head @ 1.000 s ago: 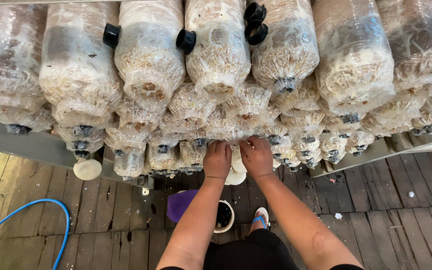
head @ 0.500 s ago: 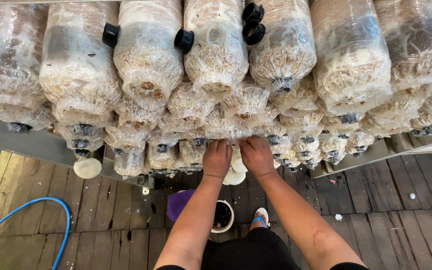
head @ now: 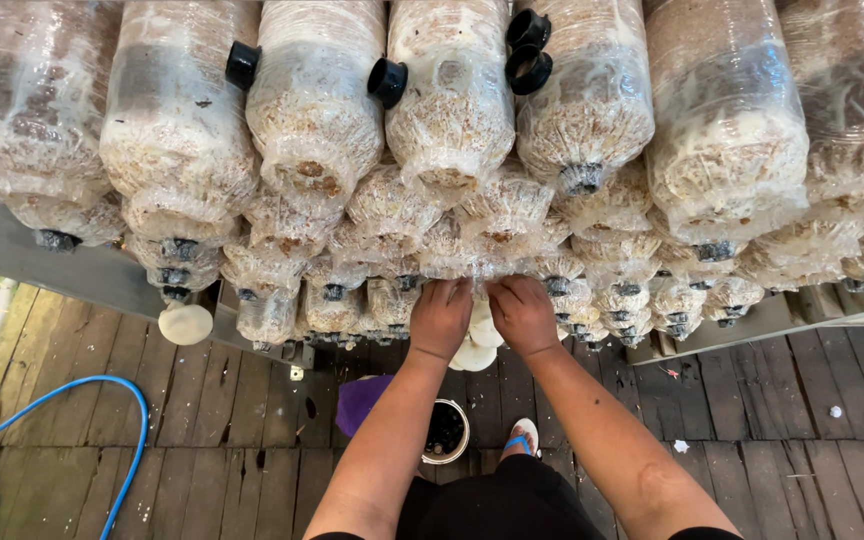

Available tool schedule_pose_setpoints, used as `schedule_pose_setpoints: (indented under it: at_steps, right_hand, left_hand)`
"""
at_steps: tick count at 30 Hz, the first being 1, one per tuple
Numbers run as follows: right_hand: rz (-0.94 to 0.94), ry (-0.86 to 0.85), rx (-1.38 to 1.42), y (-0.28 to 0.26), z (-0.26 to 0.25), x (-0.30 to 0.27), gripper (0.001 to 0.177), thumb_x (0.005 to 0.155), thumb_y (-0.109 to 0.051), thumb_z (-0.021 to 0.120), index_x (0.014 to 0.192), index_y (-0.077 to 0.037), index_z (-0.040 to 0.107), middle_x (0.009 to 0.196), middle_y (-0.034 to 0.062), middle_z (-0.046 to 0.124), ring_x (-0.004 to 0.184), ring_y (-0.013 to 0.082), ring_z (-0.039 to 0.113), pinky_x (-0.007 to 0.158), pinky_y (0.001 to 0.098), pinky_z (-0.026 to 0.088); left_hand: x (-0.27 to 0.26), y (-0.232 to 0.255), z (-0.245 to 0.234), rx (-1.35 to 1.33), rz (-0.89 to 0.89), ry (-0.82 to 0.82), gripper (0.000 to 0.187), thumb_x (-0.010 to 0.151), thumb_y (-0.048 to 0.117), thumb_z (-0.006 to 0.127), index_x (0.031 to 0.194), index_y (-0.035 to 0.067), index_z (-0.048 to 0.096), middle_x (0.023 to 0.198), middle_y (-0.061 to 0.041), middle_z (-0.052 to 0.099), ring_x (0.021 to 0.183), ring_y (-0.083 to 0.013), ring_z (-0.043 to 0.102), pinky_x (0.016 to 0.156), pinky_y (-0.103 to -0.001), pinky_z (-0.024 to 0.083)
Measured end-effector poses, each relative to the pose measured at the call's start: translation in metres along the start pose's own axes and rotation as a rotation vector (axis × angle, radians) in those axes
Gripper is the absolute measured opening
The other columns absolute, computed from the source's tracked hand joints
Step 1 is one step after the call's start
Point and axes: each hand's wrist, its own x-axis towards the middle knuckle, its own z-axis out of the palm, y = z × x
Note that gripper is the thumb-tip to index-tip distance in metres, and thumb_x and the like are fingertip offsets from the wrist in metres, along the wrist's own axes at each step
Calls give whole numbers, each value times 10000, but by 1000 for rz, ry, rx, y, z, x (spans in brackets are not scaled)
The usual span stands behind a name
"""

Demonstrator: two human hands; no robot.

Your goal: The person harvests mushrooms by hand from a rack of substrate bags, pulling individual mushrooms and placing them into a bucket below.

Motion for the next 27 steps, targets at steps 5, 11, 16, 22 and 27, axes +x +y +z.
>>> schedule_pose_setpoints:
  at_steps: [5,11,16,22,27]
  right_hand:
    - [10,16,28,2,3,-2,62,885,-67,726,889,-108,771,886,74,685,821,294,696,711,399,584]
    - [128,9,-82,9,3,-28,168,868,-224,795,969,-95,761,929,78,697,855,262,707,749,367,596]
    - [135,-13,-81,7,6,-36,50,867,-116,774,911,-94,762,917,74,708,843,258,705,755,352,600]
    - [381,-54,-62,-5,4,-39,178,841,-198,822,976,-91,777,937,61,710,846,263,720,741,353,602]
    - [756,-105,85,-24,4,-30,171,888,-184,811,923,-22,769,799,135,733,740,336,738,642,407,593]
  left_hand:
    - [3,-2,1,25,16,-16,89,891,162,682,950,133,741,966,-38,672,858,-241,691,695,-326,586]
    - [12,2,-4,24,83,-2,44,882,152,675,909,140,708,924,-45,639,798,-248,669,669,-340,564]
    - [18,3,-6,-11,105,-17,39,902,170,685,924,157,714,937,-29,654,803,-234,670,675,-336,555]
    - [20,2,-4,-2,113,-17,33,882,195,688,887,169,707,919,-30,655,765,-248,663,655,-346,549]
    - [29,6,-17,-18,76,-11,39,886,203,702,867,170,693,907,-26,640,765,-245,669,635,-338,548]
